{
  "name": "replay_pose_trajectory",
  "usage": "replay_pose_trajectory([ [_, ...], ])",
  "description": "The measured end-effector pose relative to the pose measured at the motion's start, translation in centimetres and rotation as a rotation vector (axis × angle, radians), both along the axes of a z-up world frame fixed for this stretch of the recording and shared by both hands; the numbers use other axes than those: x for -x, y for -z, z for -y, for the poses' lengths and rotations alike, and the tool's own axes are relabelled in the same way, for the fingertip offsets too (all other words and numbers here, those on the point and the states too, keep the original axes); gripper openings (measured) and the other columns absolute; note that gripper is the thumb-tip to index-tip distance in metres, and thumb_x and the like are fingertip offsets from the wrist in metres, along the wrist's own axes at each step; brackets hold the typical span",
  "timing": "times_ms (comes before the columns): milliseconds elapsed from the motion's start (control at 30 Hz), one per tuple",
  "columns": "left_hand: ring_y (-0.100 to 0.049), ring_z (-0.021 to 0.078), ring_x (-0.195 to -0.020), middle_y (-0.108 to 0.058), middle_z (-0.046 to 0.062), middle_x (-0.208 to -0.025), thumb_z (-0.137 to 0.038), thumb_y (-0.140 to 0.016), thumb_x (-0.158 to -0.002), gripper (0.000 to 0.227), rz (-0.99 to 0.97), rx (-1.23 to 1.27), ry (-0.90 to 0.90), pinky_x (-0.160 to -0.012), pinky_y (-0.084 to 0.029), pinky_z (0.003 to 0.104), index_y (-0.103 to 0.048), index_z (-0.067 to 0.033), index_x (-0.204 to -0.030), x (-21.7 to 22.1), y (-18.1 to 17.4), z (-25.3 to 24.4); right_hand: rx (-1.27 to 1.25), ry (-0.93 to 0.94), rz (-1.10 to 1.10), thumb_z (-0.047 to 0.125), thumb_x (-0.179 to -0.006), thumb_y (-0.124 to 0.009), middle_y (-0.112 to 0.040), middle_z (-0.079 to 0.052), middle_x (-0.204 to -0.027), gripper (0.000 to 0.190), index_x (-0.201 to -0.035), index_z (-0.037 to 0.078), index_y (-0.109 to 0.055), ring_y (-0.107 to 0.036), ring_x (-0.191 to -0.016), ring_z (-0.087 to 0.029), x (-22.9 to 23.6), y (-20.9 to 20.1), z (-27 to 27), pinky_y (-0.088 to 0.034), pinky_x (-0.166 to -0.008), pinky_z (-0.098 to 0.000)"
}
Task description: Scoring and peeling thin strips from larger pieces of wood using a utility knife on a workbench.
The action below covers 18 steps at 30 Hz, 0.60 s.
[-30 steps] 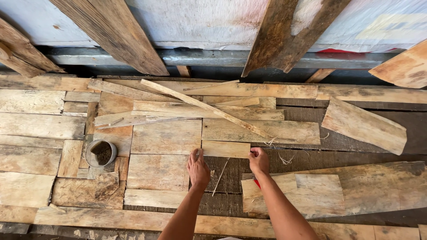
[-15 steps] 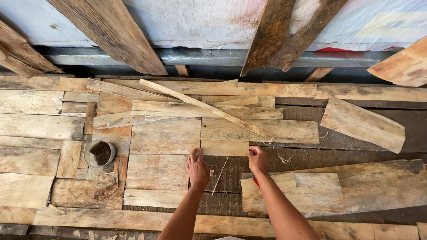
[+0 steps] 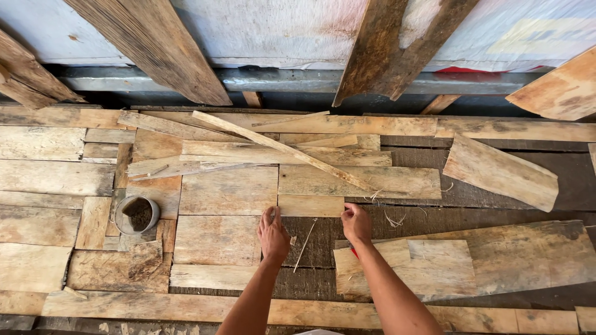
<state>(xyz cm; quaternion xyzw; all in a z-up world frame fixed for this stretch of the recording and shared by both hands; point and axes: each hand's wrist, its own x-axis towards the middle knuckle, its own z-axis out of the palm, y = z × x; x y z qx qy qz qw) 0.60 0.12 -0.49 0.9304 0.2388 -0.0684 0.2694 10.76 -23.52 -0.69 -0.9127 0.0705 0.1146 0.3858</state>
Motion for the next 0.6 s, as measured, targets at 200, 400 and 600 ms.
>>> replay_pose_trajectory([
  [200, -0.034, 0.0322, -0.146, -0.044, 0.014, -0.155, -0.009, -0.048, -0.101, 0.049, 0.222, 0.004, -0.009, -0.117, -0.026, 0.051, -0.047, -0.0069, -0.15, 0.7, 4.4, -0.7, 0.069, -0.058, 0.042, 0.011, -0.092, -0.073, -0.076, -0.015, -0.101, 0.038, -0.129, 0.005, -0.068, -0.073, -0.086, -0.025, 1.1, -4.2, -1.4, -0.059, -0.076, -0.0377],
  [400, -0.064, 0.024, -0.115, -0.063, 0.008, -0.135, -0.019, -0.047, -0.109, 0.032, -0.032, 0.113, 0.103, -0.101, -0.053, 0.039, -0.063, -0.0184, -0.136, 1.9, 0.9, 0.1, 0.17, -0.841, 0.231, -0.01, -0.09, -0.058, -0.073, -0.009, -0.115, 0.037, -0.119, 0.009, -0.073, -0.069, -0.106, -0.022, 5.3, -4.6, -5.4, -0.06, -0.097, -0.0316],
  [600, -0.062, 0.0335, -0.107, -0.066, 0.016, -0.113, -0.015, -0.07, -0.088, 0.038, 0.119, 0.15, 0.169, -0.094, -0.051, 0.043, -0.066, -0.0085, -0.126, 4.2, -2.9, 0.8, 0.388, -0.945, 0.126, -0.006, -0.091, -0.06, -0.062, -0.013, -0.121, 0.02, -0.106, 0.0, -0.072, -0.062, -0.107, -0.026, 9.2, -2.5, -6.7, -0.058, -0.094, -0.0401],
])
